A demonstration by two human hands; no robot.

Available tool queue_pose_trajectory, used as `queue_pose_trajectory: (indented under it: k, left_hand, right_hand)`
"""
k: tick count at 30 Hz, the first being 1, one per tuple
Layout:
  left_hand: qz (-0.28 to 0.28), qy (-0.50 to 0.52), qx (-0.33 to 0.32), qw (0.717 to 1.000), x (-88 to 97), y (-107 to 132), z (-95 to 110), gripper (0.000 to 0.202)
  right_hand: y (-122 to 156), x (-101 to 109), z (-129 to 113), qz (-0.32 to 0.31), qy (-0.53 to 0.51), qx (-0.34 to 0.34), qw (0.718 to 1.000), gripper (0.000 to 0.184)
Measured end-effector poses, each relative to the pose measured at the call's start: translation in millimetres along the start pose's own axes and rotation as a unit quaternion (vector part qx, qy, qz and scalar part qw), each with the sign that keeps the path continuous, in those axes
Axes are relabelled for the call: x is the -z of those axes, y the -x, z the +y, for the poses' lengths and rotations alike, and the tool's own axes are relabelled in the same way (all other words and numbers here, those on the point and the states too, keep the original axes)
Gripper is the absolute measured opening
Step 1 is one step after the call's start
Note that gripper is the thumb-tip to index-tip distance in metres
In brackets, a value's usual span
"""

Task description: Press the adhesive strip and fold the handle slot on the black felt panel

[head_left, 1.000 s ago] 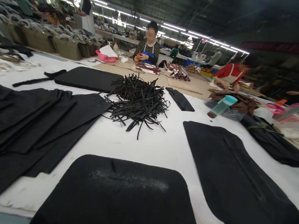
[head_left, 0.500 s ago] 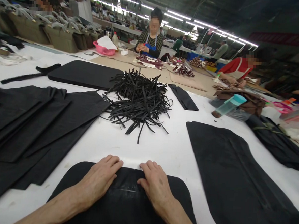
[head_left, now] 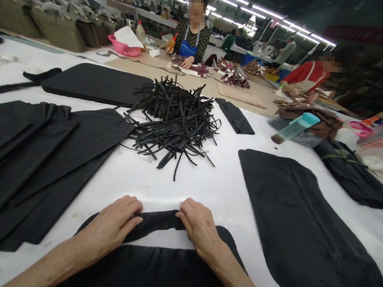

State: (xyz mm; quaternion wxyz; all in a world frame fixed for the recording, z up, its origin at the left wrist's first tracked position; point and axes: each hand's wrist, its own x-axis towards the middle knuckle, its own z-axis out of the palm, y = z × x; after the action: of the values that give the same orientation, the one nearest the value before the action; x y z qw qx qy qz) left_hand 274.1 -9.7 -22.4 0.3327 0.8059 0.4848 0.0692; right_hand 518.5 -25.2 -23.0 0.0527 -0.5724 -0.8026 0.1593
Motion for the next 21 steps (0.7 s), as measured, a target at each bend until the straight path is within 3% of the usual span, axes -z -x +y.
queue_pose_trajectory:
  k: [5,10,13,16,19,21]
  left_hand:
    - [0.04,-0.022,0.053,0.998,-0.4,23,-42,0.032]
    - [0.116,-0.052,0.004,0.992,-7.5,47,-80,0.032]
    - [0.106,-0.092,0.004,0.99,-15.3,52,-87,0.036]
    - [0.069,-0.104,0.058,0.991,-19.8,50,-90,0.041]
    - [0.038,-0.085,0.112,0.989,-18.4,45,-94,0.041]
    - [0.047,-0.076,0.13,0.987,-14.2,42,-93,0.038]
  right_hand:
    - [16,11,18,-0.035,-0.004,-0.033,0.999,0.006]
    - [56,37,49,-0.065,-0.087,-0.084,0.99,0.02]
    - [74,40,59,-0.075,-0.036,-0.109,0.991,0.023]
    - [81,35,61,-0.076,0.0,-0.142,0.987,0.017]
    - [81,31,58,-0.053,-0.035,-0.192,0.979,0.007]
    - [80,31,57,-0.05,-0.076,-0.223,0.971,0.004]
